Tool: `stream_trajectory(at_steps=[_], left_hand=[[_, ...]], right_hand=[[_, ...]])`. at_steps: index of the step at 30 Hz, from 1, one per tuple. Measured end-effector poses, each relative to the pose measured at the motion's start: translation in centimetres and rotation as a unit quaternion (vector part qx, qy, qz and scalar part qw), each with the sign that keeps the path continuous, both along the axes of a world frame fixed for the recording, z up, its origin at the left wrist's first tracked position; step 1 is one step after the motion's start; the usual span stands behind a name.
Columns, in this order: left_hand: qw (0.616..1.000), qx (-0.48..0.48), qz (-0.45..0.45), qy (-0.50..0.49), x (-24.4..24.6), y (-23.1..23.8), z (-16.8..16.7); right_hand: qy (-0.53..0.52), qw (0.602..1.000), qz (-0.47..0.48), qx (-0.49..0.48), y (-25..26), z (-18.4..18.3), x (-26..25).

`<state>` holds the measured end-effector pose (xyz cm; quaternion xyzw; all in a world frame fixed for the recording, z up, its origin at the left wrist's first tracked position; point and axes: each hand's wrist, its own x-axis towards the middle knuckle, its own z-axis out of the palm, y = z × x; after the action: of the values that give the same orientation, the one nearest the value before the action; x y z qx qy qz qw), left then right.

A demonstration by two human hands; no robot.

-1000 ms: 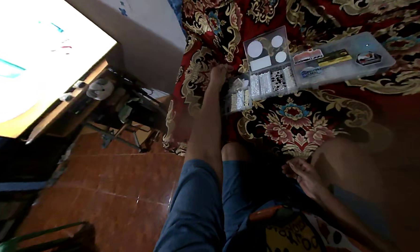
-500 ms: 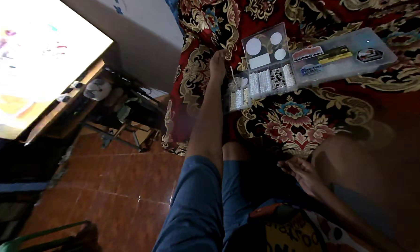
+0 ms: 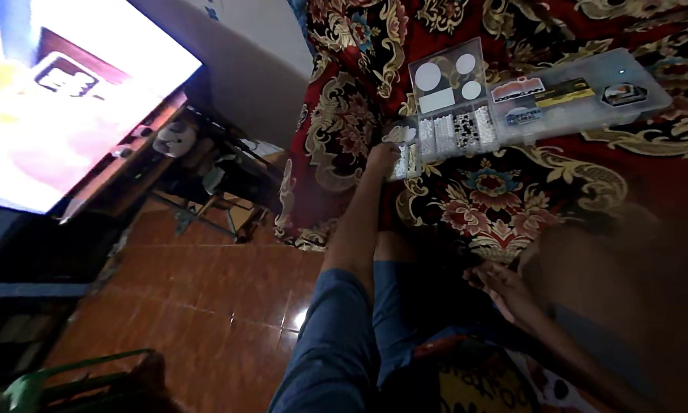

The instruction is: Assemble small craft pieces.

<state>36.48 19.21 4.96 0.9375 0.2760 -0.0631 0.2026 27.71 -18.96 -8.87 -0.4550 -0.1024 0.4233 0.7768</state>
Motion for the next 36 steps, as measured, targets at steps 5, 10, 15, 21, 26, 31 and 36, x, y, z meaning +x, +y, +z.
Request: stream_trajectory(at_steps=[5, 10, 15, 21, 26, 31, 36], left_hand=[[0.997, 0.058, -0.010, 0.049, 0.5, -2.2, -2.0], [0.987, 0.114, 0.000, 0.117, 1.2, -4.2, -1.6], [0.977, 0.126, 0.000, 0.174, 1.5, -4.9, -1.0], [0.988, 0.110, -0.023, 0.109, 1.4, -3.9, -1.9], [0.982, 0.121, -0.024, 0.145, 1.6, -4.6, -2.3], [0.978, 0.129, -0.015, 0.162, 1.7, -5.1, -2.5], [0.995, 0.078, -0.003, 0.058, 0.4, -4.2, -2.6]], right_hand=[[-0.011, 1.000, 0.003, 0.000, -0.4, -0.2, 0.1], [-0.003, 1.000, 0.003, -0.005, -0.4, 0.0, 0.1], [-0.006, 1.000, 0.002, -0.003, -0.4, 0.0, 0.0], [-0.013, 1.000, 0.009, -0.001, -0.4, 0.0, 0.2], [-0.017, 1.000, 0.013, -0.018, -0.5, 0.2, 0.2], [-0.005, 1.000, 0.006, -0.021, -0.5, 0.3, 0.1], [-0.006, 1.000, 0.002, -0.030, -0.6, 0.3, -0.1]])
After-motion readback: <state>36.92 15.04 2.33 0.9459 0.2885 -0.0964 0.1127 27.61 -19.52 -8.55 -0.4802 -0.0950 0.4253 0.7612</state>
